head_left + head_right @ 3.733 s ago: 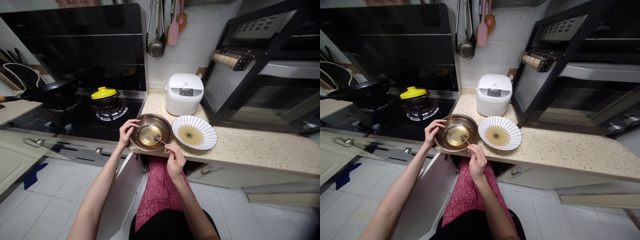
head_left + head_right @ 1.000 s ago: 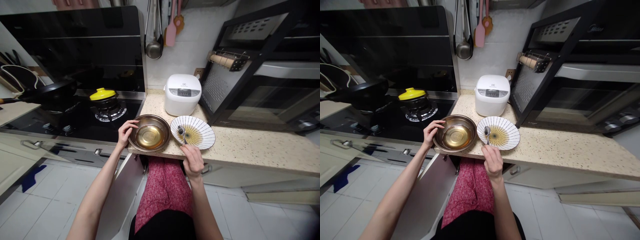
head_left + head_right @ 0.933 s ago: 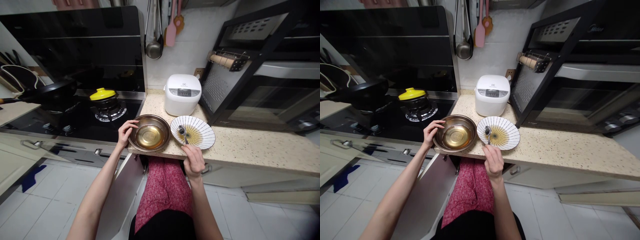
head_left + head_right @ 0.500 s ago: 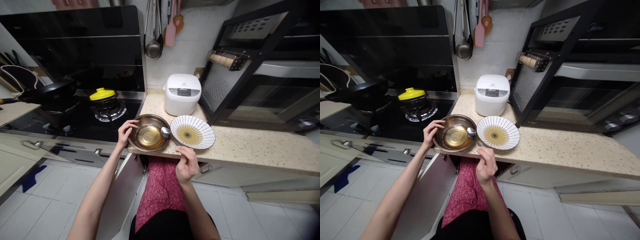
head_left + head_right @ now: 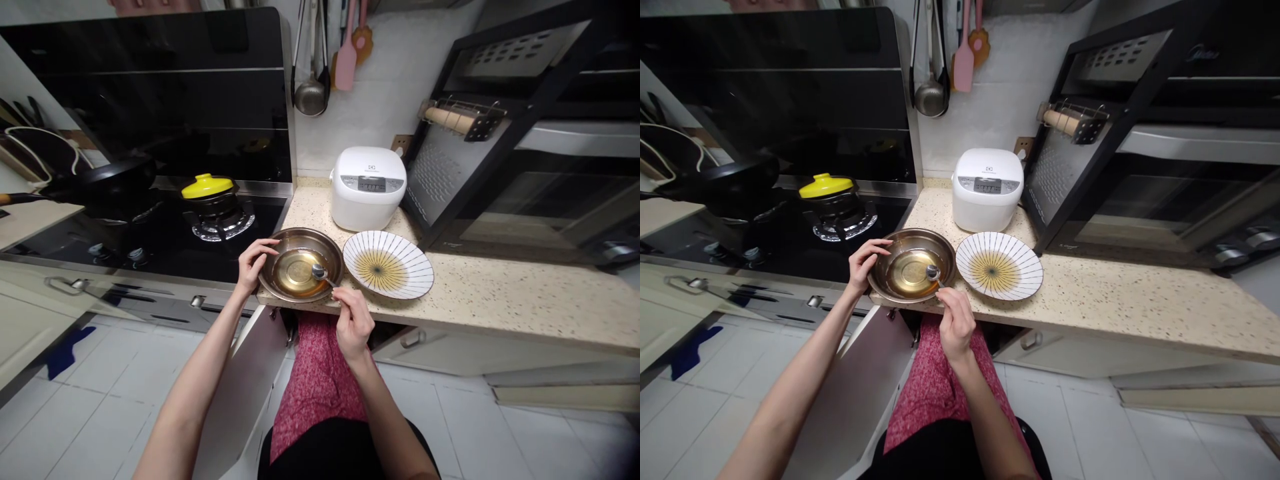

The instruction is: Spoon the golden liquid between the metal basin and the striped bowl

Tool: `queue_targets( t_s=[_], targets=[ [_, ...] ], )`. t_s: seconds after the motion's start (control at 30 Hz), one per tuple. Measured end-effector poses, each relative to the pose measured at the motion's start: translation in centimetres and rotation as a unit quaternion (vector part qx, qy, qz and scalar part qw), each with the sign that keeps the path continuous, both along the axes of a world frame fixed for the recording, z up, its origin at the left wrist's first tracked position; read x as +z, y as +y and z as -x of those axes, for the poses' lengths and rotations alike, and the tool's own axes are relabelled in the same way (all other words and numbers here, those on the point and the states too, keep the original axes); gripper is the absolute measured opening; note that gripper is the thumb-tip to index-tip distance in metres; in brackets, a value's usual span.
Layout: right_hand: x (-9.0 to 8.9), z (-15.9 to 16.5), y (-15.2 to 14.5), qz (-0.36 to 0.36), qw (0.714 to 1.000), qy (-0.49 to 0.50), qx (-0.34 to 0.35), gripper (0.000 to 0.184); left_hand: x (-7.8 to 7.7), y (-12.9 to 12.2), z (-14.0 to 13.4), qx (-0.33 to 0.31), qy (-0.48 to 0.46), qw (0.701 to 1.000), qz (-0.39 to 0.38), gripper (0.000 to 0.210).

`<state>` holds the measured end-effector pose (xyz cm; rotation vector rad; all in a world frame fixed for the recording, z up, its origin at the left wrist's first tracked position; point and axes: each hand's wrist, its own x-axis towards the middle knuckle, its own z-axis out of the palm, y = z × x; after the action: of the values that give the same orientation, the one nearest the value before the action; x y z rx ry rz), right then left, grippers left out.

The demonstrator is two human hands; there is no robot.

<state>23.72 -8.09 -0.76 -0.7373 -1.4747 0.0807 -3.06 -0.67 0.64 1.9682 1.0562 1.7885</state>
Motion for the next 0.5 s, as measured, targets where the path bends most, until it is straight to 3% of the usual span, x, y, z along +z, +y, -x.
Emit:
queue_targets(
  t_s=[0.5],
  targets=[
    [-0.18,0.39,0.51,0.031,0.999,-0.003,0.014,0.027,0.12,-0.08,-0.09,0.004,0.003,1.000,0.001,0.037]
  ],
)
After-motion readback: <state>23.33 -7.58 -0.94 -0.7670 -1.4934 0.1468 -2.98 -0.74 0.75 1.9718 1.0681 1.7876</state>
